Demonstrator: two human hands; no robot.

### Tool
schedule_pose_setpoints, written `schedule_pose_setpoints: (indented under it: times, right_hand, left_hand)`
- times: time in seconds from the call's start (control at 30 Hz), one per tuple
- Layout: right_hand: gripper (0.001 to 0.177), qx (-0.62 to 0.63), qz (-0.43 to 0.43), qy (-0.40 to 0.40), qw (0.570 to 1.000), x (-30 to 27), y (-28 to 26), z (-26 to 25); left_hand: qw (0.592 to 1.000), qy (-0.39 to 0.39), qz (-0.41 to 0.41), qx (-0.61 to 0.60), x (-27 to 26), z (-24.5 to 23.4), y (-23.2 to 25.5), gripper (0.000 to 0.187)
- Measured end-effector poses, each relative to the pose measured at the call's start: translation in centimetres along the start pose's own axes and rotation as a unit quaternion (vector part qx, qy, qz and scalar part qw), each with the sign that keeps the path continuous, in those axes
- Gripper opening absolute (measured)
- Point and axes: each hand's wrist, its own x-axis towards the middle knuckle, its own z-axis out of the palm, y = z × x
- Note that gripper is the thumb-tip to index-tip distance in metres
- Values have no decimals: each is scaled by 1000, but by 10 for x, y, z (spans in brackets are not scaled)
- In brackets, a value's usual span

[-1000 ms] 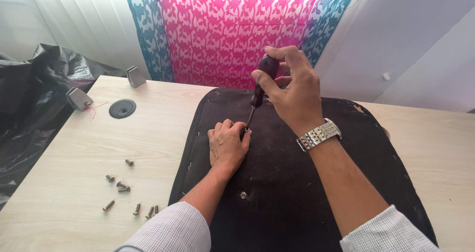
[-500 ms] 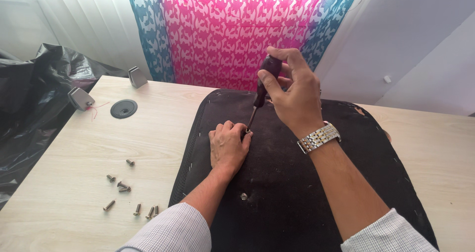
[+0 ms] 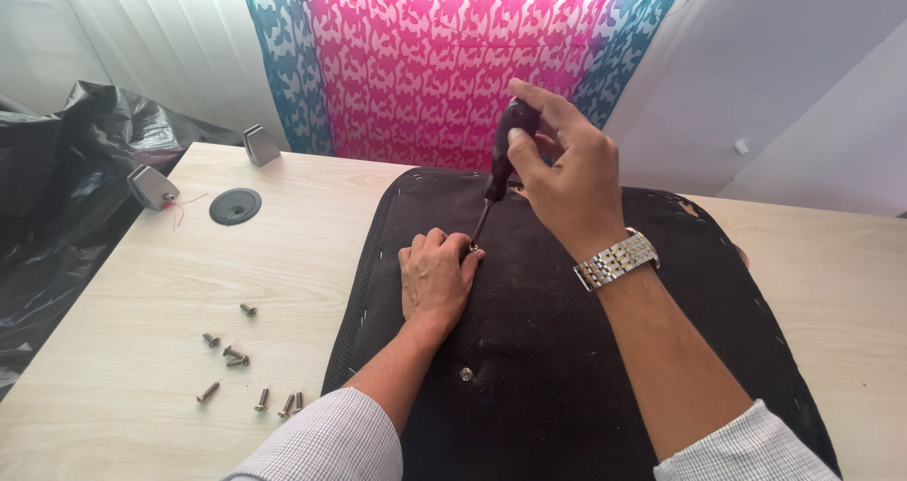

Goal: The person uses a screwdriver to fasten several screws into a black upholstered seat base placed on a light wooden table. The person picks up screws from the table, aligns them in pre-drilled holes, and tightens them one by one.

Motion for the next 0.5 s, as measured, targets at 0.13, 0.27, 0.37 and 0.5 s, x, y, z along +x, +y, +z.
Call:
schedule_pose_setpoints:
  times: [0.13, 0.27, 0.37, 0.5]
  right_hand:
    - [37, -51, 9, 6, 999, 1, 2, 1]
    - [37, 23, 18, 8, 1000, 0, 2, 3]
    - [33, -43, -9, 15, 999, 1, 2, 4]
    - [35, -12, 30, 7, 999, -2, 1, 5]
  left_hand:
    - [1000, 1, 0, 1, 0, 0, 0, 27]
    - [1000, 2, 1, 7, 0, 1, 0, 28]
    - [1000, 2, 1, 12, 0, 2, 0, 29]
    - [1000, 2, 1, 17, -1, 4, -2, 28]
